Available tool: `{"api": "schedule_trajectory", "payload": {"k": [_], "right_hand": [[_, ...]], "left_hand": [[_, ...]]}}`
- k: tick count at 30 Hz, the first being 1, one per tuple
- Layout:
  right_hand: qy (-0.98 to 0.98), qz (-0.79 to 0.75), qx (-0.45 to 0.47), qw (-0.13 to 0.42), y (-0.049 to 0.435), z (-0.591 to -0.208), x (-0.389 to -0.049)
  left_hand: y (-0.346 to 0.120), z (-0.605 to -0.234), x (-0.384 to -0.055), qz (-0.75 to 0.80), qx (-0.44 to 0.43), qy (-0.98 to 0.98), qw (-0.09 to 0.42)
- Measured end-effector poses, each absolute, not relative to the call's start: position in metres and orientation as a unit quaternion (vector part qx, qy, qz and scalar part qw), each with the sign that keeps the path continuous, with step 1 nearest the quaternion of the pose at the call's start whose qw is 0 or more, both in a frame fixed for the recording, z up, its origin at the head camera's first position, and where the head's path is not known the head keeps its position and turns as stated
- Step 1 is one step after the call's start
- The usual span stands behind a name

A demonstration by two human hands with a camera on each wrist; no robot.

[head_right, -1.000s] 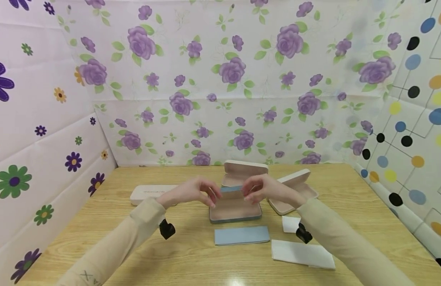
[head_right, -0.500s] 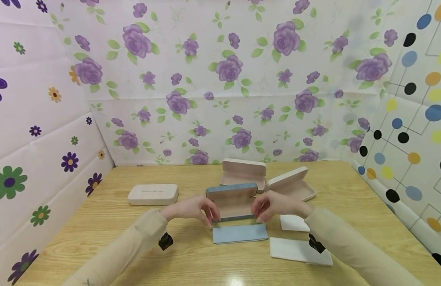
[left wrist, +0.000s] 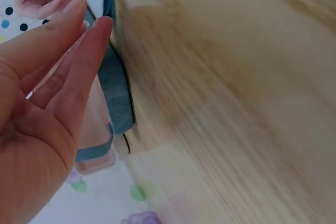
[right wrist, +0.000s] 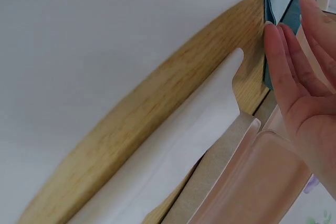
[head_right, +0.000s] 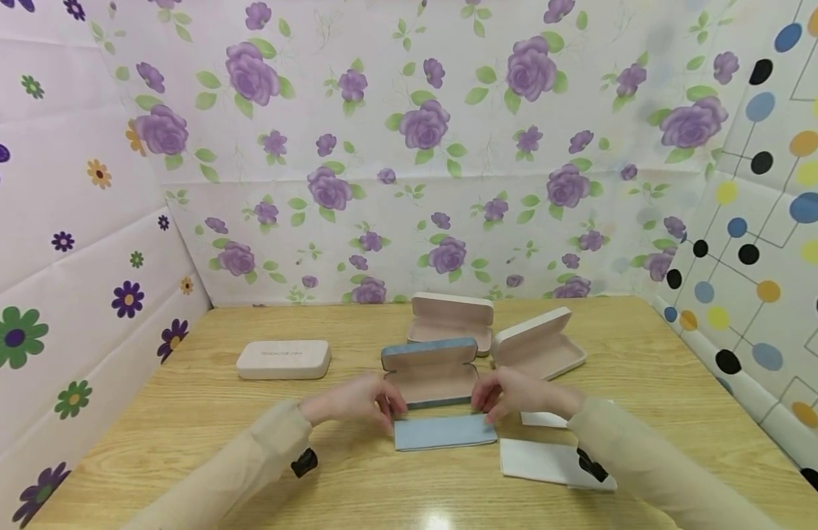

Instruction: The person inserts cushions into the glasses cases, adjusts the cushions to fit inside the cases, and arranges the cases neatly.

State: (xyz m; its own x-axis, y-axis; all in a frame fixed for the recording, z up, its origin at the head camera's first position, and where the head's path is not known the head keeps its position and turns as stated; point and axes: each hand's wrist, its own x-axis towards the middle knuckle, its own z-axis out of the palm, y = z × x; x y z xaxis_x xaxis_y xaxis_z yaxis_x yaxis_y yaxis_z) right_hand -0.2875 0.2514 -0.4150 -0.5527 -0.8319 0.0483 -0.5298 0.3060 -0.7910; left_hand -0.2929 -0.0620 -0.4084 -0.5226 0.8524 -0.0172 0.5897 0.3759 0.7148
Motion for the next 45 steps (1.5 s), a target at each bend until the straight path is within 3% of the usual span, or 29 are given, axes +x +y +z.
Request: {"api": "schedule_trajectory", "payload": {"k": [20,31,45], "right_hand": [[0.799,-0.377,-0.442,0.153,0.252,-0.422,-0.282],[0.798,-0.385,-0.436,0.159,0.253,-0.426,-0.282],[0.793,-0.403,-0.436,0.139,0.255,-0.425,-0.285]], "left_hand": [[-0.052,-0.416,-0.282,0.251,0.431,0.858,0.127],[-0.054,-0.416,-0.282,0.337,0.408,0.827,0.188],[-0.062,-0.416,-0.282,0.506,0.339,0.765,0.209]]}}
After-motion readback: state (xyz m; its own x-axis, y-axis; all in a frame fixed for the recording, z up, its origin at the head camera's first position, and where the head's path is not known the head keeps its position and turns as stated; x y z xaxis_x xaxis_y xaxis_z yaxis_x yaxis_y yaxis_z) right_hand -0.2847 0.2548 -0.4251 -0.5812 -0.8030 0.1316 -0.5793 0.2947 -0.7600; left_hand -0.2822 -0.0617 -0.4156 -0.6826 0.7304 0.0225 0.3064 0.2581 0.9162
